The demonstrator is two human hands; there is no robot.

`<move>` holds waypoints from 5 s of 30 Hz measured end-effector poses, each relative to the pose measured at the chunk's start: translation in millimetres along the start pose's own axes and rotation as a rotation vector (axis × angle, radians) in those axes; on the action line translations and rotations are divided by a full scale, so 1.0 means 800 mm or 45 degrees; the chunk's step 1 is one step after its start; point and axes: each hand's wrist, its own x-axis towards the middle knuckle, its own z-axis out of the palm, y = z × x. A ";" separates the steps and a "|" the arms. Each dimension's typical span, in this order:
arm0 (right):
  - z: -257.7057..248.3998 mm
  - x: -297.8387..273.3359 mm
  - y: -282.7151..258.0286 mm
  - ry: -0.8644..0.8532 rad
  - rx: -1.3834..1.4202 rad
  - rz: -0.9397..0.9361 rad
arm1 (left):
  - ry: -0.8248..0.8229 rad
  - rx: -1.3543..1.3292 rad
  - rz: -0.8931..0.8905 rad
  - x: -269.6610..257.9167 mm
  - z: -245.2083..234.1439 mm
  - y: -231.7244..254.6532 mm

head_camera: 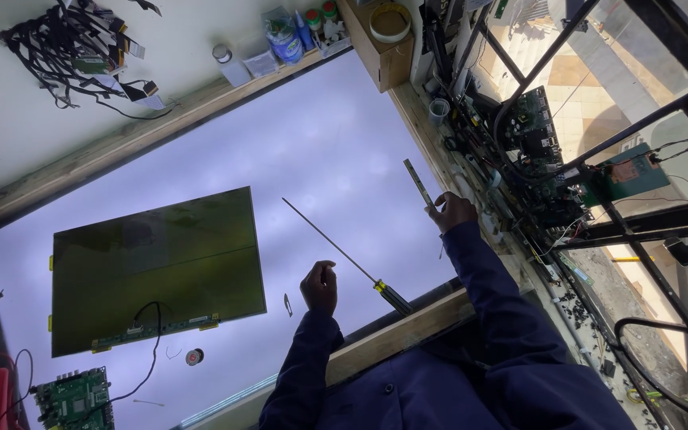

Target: Inspecting and organizing delicate electronic components on a light table during a screen repair process.

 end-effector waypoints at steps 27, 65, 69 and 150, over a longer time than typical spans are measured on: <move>-0.124 -0.236 -0.130 -0.593 1.543 -0.493 | -0.326 -1.154 -0.162 0.017 -0.047 0.213; -0.049 -0.294 -0.060 -0.562 1.444 -0.362 | -0.080 -1.032 -0.571 -0.030 -0.035 0.173; -0.065 -0.251 -0.016 0.270 0.315 -0.548 | -0.119 -0.948 -0.677 -0.040 -0.044 0.143; -0.047 0.349 -0.215 -0.602 3.249 -0.128 | -0.083 -0.030 -0.661 -0.058 -0.005 0.037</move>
